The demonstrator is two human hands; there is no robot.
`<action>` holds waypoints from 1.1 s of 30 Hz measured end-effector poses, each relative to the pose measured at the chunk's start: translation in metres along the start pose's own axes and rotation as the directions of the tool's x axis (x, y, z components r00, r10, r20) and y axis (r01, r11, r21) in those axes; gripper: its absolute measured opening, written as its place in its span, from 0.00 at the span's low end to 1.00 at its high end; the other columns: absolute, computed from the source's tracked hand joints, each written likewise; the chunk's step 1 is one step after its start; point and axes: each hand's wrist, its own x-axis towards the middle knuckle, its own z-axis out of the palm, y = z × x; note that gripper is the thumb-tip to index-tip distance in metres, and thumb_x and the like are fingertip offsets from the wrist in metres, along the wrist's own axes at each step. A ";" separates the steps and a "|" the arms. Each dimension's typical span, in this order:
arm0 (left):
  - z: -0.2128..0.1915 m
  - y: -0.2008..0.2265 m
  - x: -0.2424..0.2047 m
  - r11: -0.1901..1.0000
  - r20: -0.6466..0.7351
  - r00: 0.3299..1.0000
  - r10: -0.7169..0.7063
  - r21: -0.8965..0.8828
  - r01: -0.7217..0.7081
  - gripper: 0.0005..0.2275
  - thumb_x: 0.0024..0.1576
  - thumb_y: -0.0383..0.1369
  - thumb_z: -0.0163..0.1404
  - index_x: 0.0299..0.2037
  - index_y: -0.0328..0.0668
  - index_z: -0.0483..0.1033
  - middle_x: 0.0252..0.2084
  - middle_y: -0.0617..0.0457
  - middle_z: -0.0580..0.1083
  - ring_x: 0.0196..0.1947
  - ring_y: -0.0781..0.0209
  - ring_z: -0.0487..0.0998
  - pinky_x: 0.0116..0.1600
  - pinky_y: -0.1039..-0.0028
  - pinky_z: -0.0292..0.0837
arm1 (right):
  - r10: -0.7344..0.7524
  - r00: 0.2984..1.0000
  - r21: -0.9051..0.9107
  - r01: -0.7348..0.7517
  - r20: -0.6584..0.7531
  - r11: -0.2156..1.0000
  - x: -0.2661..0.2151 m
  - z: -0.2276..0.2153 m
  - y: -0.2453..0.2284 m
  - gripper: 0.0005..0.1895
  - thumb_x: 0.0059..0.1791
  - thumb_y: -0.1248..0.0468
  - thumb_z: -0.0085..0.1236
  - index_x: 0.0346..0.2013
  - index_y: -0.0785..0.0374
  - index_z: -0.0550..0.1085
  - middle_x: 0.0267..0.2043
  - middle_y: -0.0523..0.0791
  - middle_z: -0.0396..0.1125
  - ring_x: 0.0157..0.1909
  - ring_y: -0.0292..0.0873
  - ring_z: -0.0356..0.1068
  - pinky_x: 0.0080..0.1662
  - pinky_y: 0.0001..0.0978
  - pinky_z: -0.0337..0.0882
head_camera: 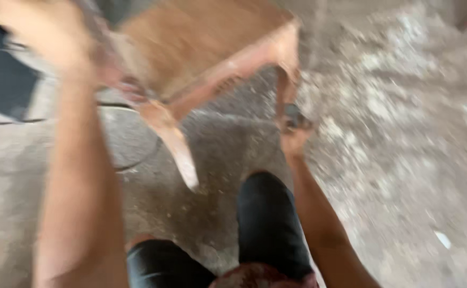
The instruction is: The person sands various wooden chairs and a small wooden table using sandpaper, reaching into the carved details of the chair backs and legs.
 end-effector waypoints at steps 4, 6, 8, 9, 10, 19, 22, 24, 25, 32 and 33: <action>-0.049 0.017 0.001 0.995 -0.098 0.990 0.099 0.009 -0.099 0.17 0.56 0.26 0.63 0.44 0.33 0.63 0.27 0.50 0.73 0.28 0.56 0.74 0.39 0.65 0.74 | -0.118 0.986 0.452 0.157 -0.114 0.878 0.090 0.006 -0.103 0.24 0.65 0.52 0.49 0.66 0.69 0.62 0.60 0.57 0.65 0.58 0.51 0.68 0.59 0.44 0.72; -0.054 0.032 -0.002 0.957 -0.120 0.955 0.273 -0.067 -0.282 0.18 0.51 0.20 0.56 0.48 0.34 0.61 0.32 0.50 0.74 0.33 0.59 0.78 0.44 0.68 0.77 | -0.174 0.983 0.334 0.185 -0.062 0.924 0.170 -0.004 -0.155 0.25 0.61 0.47 0.46 0.61 0.66 0.65 0.55 0.54 0.70 0.55 0.51 0.72 0.57 0.45 0.73; -0.069 0.047 -0.016 0.886 -0.054 0.906 0.419 -0.196 -0.421 0.23 0.50 0.17 0.56 0.57 0.35 0.64 0.43 0.41 0.75 0.44 0.48 0.79 0.52 0.62 0.76 | -0.279 0.959 0.079 0.275 0.045 0.958 0.223 -0.021 -0.192 0.21 0.64 0.52 0.45 0.58 0.67 0.72 0.56 0.60 0.66 0.57 0.58 0.65 0.60 0.53 0.64; -0.070 0.052 -0.022 0.903 0.054 0.990 0.131 -0.419 -0.096 0.26 0.49 0.21 0.53 0.59 0.39 0.63 0.36 0.45 0.75 0.35 0.50 0.77 0.42 0.63 0.75 | -0.269 0.950 -0.044 0.279 0.156 0.959 0.247 -0.024 -0.209 0.19 0.64 0.53 0.44 0.56 0.66 0.73 0.55 0.58 0.68 0.60 0.60 0.63 0.63 0.55 0.59; -0.068 0.057 -0.026 0.780 0.234 0.964 -0.126 -0.577 0.242 0.28 0.47 0.24 0.50 0.62 0.42 0.62 0.30 0.48 0.75 0.25 0.51 0.76 0.33 0.64 0.74 | -0.244 0.934 -0.166 0.293 0.262 0.942 0.270 -0.021 -0.223 0.18 0.64 0.54 0.44 0.53 0.65 0.75 0.55 0.56 0.71 0.62 0.61 0.62 0.66 0.58 0.55; -0.086 0.087 -0.119 0.975 0.030 1.000 -0.005 -0.224 0.012 0.24 0.51 0.28 0.59 0.58 0.33 0.69 0.43 0.41 0.81 0.49 0.55 0.86 0.54 0.68 0.78 | 0.397 0.643 -0.603 0.128 0.655 0.787 0.256 0.013 -0.208 0.31 0.58 0.39 0.38 0.63 0.58 0.72 0.68 0.57 0.62 0.70 0.62 0.59 0.68 0.53 0.58; -0.100 0.089 -0.133 0.965 0.079 0.996 0.046 -0.261 -0.024 0.25 0.51 0.28 0.60 0.59 0.32 0.68 0.47 0.40 0.80 0.51 0.54 0.83 0.56 0.67 0.75 | 0.321 0.690 -0.583 0.180 0.649 0.792 0.226 -0.006 -0.189 0.28 0.57 0.44 0.42 0.61 0.60 0.73 0.60 0.56 0.64 0.61 0.59 0.62 0.60 0.50 0.62; -0.110 0.078 -0.144 0.965 0.120 0.992 -0.029 -0.257 0.059 0.24 0.51 0.28 0.59 0.58 0.32 0.69 0.44 0.42 0.80 0.47 0.55 0.82 0.54 0.68 0.77 | 0.236 0.722 -0.575 0.266 0.651 0.774 0.184 -0.029 -0.166 0.25 0.56 0.48 0.45 0.59 0.62 0.73 0.52 0.56 0.67 0.52 0.55 0.65 0.51 0.46 0.66; -0.118 0.067 -0.146 0.960 0.147 0.984 -0.099 -0.246 0.134 0.23 0.50 0.28 0.58 0.57 0.33 0.70 0.42 0.44 0.80 0.43 0.55 0.82 0.52 0.68 0.78 | 0.179 0.735 -0.571 0.324 0.654 0.754 0.165 -0.038 -0.162 0.24 0.55 0.50 0.47 0.58 0.62 0.73 0.48 0.55 0.68 0.48 0.54 0.67 0.46 0.45 0.68; -0.246 -0.031 -0.100 0.942 0.206 0.975 -0.087 -0.302 0.148 0.14 0.53 0.26 0.56 0.48 0.35 0.70 0.39 0.54 0.74 0.37 0.66 0.77 0.43 0.76 0.76 | -0.055 0.741 -0.485 0.492 0.669 0.723 -0.012 -0.112 -0.263 0.35 0.46 0.57 0.59 0.67 0.64 0.65 0.41 0.62 0.70 0.28 0.55 0.76 0.24 0.42 0.76; -0.257 -0.045 -0.086 0.957 0.147 0.989 -0.026 -0.284 0.067 0.13 0.55 0.25 0.56 0.48 0.34 0.69 0.41 0.55 0.74 0.39 0.68 0.76 0.45 0.77 0.75 | -0.041 0.705 -0.412 0.460 0.708 0.786 -0.037 -0.121 -0.289 0.43 0.40 0.54 0.63 0.68 0.65 0.63 0.44 0.65 0.69 0.27 0.58 0.76 0.21 0.43 0.75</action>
